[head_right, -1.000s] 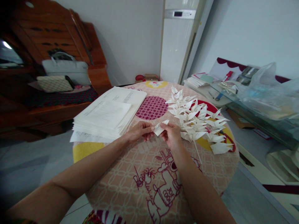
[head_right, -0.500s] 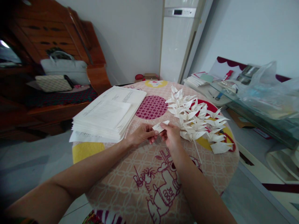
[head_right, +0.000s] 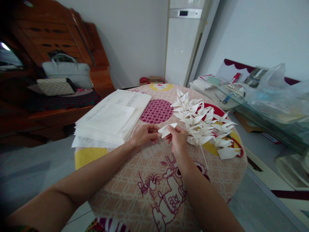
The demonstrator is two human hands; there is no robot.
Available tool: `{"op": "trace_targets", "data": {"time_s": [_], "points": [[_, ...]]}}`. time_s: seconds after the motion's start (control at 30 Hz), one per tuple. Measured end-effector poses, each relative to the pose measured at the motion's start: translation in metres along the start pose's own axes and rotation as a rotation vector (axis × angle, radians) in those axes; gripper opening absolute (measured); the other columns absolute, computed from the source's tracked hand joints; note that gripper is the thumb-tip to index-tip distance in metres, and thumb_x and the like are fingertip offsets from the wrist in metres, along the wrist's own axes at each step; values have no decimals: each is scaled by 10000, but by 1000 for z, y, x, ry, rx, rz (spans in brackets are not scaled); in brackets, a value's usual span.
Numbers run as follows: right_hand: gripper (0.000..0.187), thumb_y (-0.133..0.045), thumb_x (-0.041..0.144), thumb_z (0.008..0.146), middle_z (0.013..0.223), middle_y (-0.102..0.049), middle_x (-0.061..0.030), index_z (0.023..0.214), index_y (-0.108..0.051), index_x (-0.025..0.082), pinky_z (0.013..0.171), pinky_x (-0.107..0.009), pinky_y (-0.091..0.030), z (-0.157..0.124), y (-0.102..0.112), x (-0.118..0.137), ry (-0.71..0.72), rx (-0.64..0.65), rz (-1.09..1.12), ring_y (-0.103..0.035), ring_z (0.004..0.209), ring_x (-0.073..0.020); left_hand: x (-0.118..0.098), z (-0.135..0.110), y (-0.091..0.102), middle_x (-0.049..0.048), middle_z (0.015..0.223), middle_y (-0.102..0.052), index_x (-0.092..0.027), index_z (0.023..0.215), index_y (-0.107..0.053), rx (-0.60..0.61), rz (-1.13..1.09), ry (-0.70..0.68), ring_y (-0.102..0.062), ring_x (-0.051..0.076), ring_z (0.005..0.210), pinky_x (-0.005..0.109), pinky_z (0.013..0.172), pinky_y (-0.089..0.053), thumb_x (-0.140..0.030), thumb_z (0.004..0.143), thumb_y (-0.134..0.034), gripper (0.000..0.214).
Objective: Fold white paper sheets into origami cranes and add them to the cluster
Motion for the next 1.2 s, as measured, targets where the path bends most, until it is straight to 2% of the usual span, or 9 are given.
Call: {"op": "trace_targets", "data": {"time_s": [0.07, 0.13, 0.27, 0.37, 0.53, 0.7, 0.87, 1.07, 1.2], "points": [[230, -775, 369, 606, 457, -625, -5, 598, -663, 168, 286, -206, -318, 2, 3, 0, 38, -20, -31, -535, 341, -132, -15, -4, 13, -16, 634, -632, -121, 831, -628, -151, 45, -128, -567, 75, 484, 182, 465, -454, -340, 702, -822, 320], [227, -768, 373, 632, 459, -618, 8, 602, -667, 172, 302, -212, -335, 4, 6, 1, 87, -33, -70, -532, 348, -129, -26, -10, 17, -32, 607, -595, -131, 802, -612, -235, 87, -212, -542, 66, 470, 178, 462, -437, -315, 757, -767, 245], [265, -760, 386, 707, 452, -576, 40, 572, -660, 182, 370, -222, -386, 3, 5, 8, 254, 3, -177, -490, 376, -102, -26, -14, 1, -11, 672, -621, -135, 843, -614, -156, 88, -216, -599, 90, 553, 205, 539, -493, -277, 786, -713, 182], [280, -747, 407, 747, 483, -584, 39, 591, -678, 185, 428, -232, -435, 0, -2, 10, 318, 78, -230, -520, 425, -111, -23, -13, -2, 0, 732, -639, -133, 894, -623, -135, 78, -226, -621, 96, 624, 212, 603, -505, -244, 767, -714, 192], [282, -743, 461, 755, 575, -656, 14, 700, -734, 184, 533, -268, -505, -4, -17, 2, 266, 216, -243, -592, 510, -144, -19, -9, 6, 15, 781, -647, -135, 914, -631, -156, 129, -211, -625, 106, 690, 220, 643, -505, -252, 771, -717, 205], [227, -767, 413, 742, 626, -665, 15, 680, -729, 198, 610, -250, -484, -8, -27, 2, 210, 333, -170, -577, 590, -125, -17, -8, 9, 30, 852, -663, -143, 950, -603, -134, 118, -202, -640, 125, 753, 249, 707, -525, -352, 710, -816, 382], [191, -784, 381, 713, 632, -656, 31, 698, -738, 195, 593, -230, -447, -9, -28, 2, 177, 343, -170, -548, 581, -109, -18, -9, 12, 18, 834, -661, -153, 946, -596, -182, 203, -212, -628, 122, 737, 246, 692, -519, -383, 672, -853, 441], [197, -709, 361, 772, 579, -643, 29, 651, -707, 205, 579, -245, -497, -4, -25, -3, 202, 329, -175, -603, 567, -138, -23, -10, 12, 35, 844, -686, -133, 974, -648, -172, 276, -223, -645, 128, 756, 246, 704, -517, -220, 782, -728, 226], [171, -717, 352, 729, 547, -638, 25, 639, -710, 207, 527, -268, -521, -2, -21, -6, 118, 279, -128, -601, 494, -148, -31, -12, 20, 23, 837, -680, -147, 933, -682, -271, 456, -279, -620, 119, 735, 229, 675, -487, -129, 768, -686, 166]]}}
Point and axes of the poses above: each hand's wrist, its own z-axis towards the middle knuckle, its own y-axis out of the back of the hand, x = y × z, the point moved 9 cm from there along z, towards the middle knuckle
